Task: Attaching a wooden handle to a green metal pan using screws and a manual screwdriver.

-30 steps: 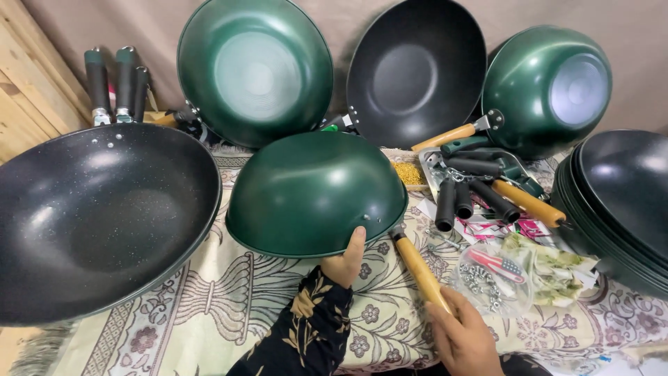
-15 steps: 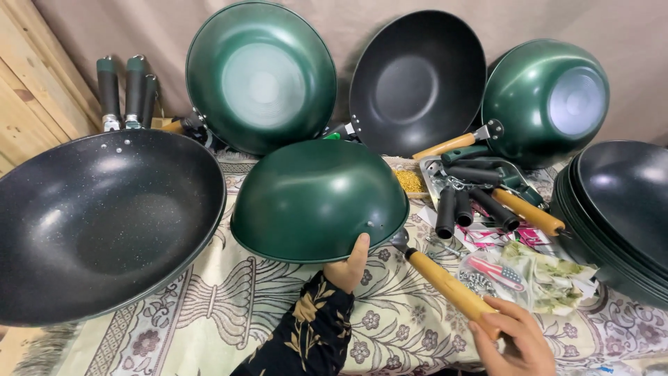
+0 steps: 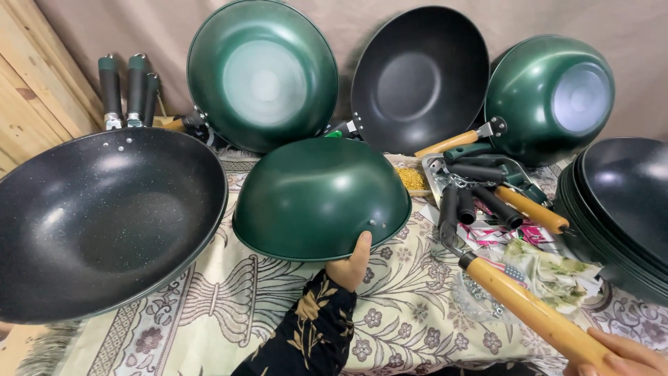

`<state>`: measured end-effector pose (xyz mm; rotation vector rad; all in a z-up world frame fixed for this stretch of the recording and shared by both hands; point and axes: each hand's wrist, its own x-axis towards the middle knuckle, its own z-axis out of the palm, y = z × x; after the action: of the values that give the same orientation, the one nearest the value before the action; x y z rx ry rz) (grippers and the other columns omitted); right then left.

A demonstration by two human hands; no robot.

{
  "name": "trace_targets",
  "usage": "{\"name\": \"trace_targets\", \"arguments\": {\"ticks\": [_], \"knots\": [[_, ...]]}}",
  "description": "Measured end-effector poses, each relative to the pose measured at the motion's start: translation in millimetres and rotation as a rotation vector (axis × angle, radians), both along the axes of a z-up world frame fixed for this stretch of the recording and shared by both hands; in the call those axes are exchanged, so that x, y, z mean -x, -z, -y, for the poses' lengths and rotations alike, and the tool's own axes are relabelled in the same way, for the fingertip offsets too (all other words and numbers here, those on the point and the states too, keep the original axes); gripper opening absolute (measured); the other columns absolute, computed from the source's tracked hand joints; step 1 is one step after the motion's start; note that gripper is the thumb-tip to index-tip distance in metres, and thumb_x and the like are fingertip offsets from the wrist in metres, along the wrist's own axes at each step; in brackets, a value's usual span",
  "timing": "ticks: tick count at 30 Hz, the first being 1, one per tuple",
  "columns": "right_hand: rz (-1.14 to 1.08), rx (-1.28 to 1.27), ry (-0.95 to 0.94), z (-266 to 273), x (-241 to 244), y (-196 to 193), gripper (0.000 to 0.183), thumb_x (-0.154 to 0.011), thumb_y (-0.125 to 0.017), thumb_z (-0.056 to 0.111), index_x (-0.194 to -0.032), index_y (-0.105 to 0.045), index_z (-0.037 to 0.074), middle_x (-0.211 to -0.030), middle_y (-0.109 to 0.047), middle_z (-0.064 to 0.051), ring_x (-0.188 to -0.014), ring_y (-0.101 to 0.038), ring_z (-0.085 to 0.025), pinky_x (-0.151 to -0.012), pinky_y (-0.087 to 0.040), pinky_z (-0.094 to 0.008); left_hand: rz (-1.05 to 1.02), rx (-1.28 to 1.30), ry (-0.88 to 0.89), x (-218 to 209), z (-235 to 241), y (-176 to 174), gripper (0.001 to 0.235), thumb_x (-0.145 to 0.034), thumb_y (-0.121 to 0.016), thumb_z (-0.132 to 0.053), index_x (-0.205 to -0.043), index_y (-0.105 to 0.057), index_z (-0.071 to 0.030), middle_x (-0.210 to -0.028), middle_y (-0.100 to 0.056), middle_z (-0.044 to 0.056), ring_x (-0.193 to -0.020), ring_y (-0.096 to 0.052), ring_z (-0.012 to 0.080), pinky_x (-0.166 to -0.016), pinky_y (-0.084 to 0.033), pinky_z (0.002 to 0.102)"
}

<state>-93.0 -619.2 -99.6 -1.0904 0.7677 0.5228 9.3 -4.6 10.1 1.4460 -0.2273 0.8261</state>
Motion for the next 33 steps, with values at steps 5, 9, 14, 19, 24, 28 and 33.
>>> {"name": "trace_targets", "arguments": {"ticks": [5, 9, 14, 19, 24, 28, 33], "knots": [[0.935, 0.969, -0.321, -22.0, 35.5, 31.9, 0.052, -0.085, -0.06, 0.018, -0.129, -0.071, -0.008, -0.112, -0.089, -0.028, -0.102, -0.09, -0.035, -0.099, -0.067, -0.043, 0.025, -0.003, -0.04, 0.2, -0.1, -0.2, 0.018, -0.086, -0.067, -0.009, -0.099, -0.07, 0.003, -0.094, -0.075, 0.009, -0.074, -0.072, 0.0212, -0.069, -0.059, 0.028], [0.938, 0.856, -0.268, -103.1, 48.3, 0.8, 0.049, -0.086, -0.059, 0.011, -0.13, -0.069, -0.009, -0.124, -0.081, -0.029, -0.1, -0.09, -0.042, -0.099, -0.067, -0.049, 0.024, 0.023, -0.013, -2.9, -0.1, 6.0, 0.022, -0.086, -0.067, -0.009, -0.104, -0.068, 0.003, -0.1, -0.074, 0.01, -0.079, -0.073, 0.0219, -0.073, -0.059, 0.029], [0.888, 0.584, -0.018, -165.5, 48.8, 8.4, 0.051, -0.075, -0.067, -0.007, -0.125, -0.068, -0.019, -0.118, -0.077, -0.044, -0.105, -0.08, -0.055, -0.089, -0.066, -0.06, 0.049, -0.008, 0.082, -6.2, -6.2, 15.5, 0.029, -0.094, -0.064, -0.03, -0.1, -0.066, -0.002, -0.091, -0.069, 0.003, -0.075, -0.066, 0.0178, -0.076, -0.055, 0.028], [1.114, 0.777, -0.149, -201.2, 48.0, 8.1, 0.054, -0.071, -0.076, 0.0, -0.124, -0.072, -0.006, -0.116, -0.081, -0.028, -0.106, -0.084, -0.036, -0.093, -0.068, -0.045, 0.008, 0.021, 0.139, -3.9, -6.8, 18.5, 0.039, -0.094, -0.063, -0.042, -0.094, -0.065, -0.003, -0.081, -0.065, 0.001, -0.068, -0.06, 0.0154, -0.069, -0.052, 0.027], [1.012, 0.728, -0.096, -224.2, 50.6, 6.5, 0.055, -0.068, -0.077, -0.009, -0.123, -0.071, -0.008, -0.123, -0.075, -0.03, -0.117, -0.078, -0.04, -0.096, -0.068, -0.049, -0.026, -0.051, 0.124, -3.5, -8.5, 17.7, 0.044, -0.094, -0.062, -0.043, -0.108, -0.064, -0.001, -0.1, -0.07, 0.006, -0.082, -0.067, 0.0185, -0.079, -0.055, 0.029], [1.034, 0.699, -0.087, -242.2, 54.5, -1.4, 0.052, -0.07, -0.078, -0.006, -0.121, -0.073, -0.006, -0.115, -0.079, -0.029, -0.106, -0.083, -0.039, -0.094, -0.069, -0.048, 0.01, -0.053, 0.092, -6.3, -7.2, 22.0, 0.041, -0.093, -0.063, -0.039, -0.109, -0.065, 0.0, -0.1, -0.07, 0.006, -0.081, -0.067, 0.0191, -0.079, -0.055, 0.029], [1.136, 0.816, -0.085, -270.7, 58.6, -18.0, 0.051, -0.071, -0.08, 0.006, -0.121, -0.071, -0.001, -0.108, -0.08, -0.025, -0.095, -0.087, -0.033, -0.083, -0.074, -0.041, -0.019, -0.037, 0.082, -8.0, -6.2, 28.2, 0.038, -0.092, -0.066, -0.034, -0.109, -0.065, 0.0, -0.1, -0.071, 0.006, -0.082, -0.068, 0.0192, -0.078, -0.055, 0.029]]}}
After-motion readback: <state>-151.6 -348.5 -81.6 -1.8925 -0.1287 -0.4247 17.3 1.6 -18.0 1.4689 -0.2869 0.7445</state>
